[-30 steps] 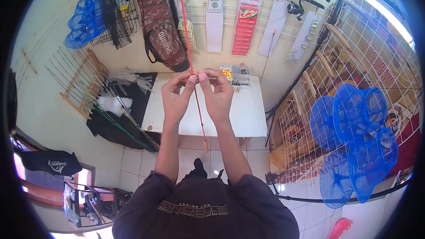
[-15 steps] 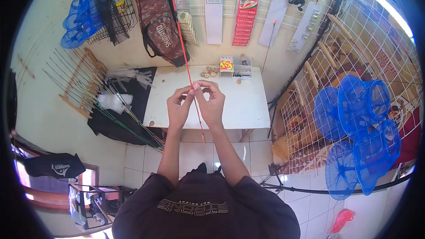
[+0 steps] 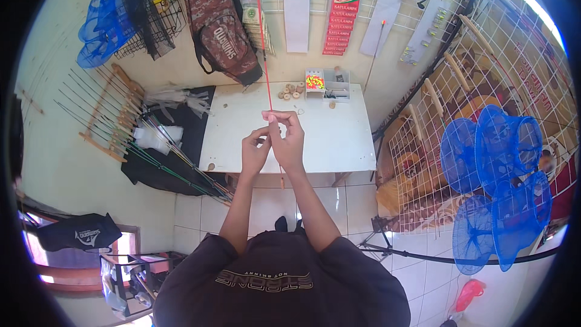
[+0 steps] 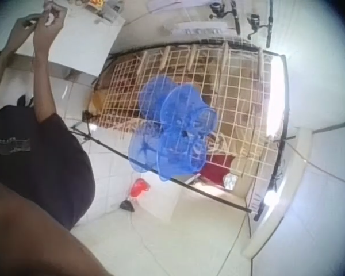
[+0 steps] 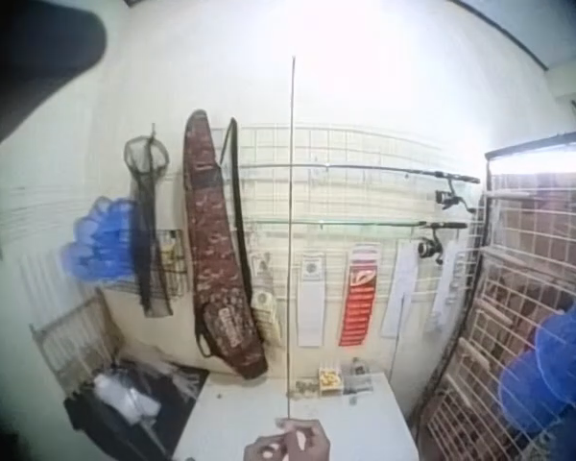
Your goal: Assembling fishing floats by attaching tips and bodies to the antennae.
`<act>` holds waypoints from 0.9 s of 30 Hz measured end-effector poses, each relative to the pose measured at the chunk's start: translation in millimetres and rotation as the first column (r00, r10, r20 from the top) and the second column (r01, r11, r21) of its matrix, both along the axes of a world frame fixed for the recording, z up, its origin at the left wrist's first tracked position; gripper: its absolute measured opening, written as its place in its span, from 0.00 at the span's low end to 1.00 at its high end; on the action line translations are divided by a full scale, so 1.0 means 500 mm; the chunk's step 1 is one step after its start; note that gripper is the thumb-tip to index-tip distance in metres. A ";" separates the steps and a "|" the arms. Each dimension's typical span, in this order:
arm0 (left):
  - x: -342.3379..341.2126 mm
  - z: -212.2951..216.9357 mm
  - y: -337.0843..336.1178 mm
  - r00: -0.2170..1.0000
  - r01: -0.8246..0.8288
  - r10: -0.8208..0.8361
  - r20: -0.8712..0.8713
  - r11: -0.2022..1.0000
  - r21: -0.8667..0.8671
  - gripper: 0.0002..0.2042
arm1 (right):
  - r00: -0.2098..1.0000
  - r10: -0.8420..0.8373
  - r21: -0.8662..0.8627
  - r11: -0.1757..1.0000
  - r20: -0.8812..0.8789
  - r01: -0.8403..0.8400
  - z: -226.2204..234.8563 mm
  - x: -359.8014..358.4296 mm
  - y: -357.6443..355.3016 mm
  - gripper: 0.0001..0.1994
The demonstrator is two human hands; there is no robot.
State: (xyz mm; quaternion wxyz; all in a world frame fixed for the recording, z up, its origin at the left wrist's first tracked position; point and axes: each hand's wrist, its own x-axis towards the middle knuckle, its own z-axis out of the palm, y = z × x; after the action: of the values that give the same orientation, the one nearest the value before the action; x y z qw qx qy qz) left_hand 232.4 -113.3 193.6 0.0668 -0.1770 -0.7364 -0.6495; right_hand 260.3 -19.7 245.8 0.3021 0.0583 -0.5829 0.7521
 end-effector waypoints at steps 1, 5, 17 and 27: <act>0.000 0.000 -0.001 1.000 0.012 -0.012 0.001 1.000 0.001 0.09 | 1.000 0.000 -0.012 1.000 -0.013 0.000 -0.001 -0.004 -0.001 0.06; -0.010 -0.020 -0.011 0.997 0.066 -0.064 0.032 0.997 -0.040 0.09 | 1.000 -0.009 0.065 0.998 -0.010 0.010 -0.003 -0.012 0.001 0.07; -0.084 0.093 -0.032 0.982 0.190 -0.184 -0.046 0.961 0.200 0.14 | 0.992 0.043 0.198 0.978 0.123 -0.067 -0.056 -0.042 0.017 0.05; -0.124 0.086 -0.025 0.983 0.173 -0.168 -0.078 0.983 0.061 0.06 | 0.993 -0.108 0.216 0.969 -0.053 0.117 -0.038 -0.068 0.044 0.05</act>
State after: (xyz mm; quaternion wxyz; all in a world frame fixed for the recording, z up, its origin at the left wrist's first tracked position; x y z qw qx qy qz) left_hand 170.5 -126.0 236.7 0.0437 -0.2607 -0.6932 -0.6705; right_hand 226.3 2.4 226.7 0.3479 0.0732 -0.6581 0.6637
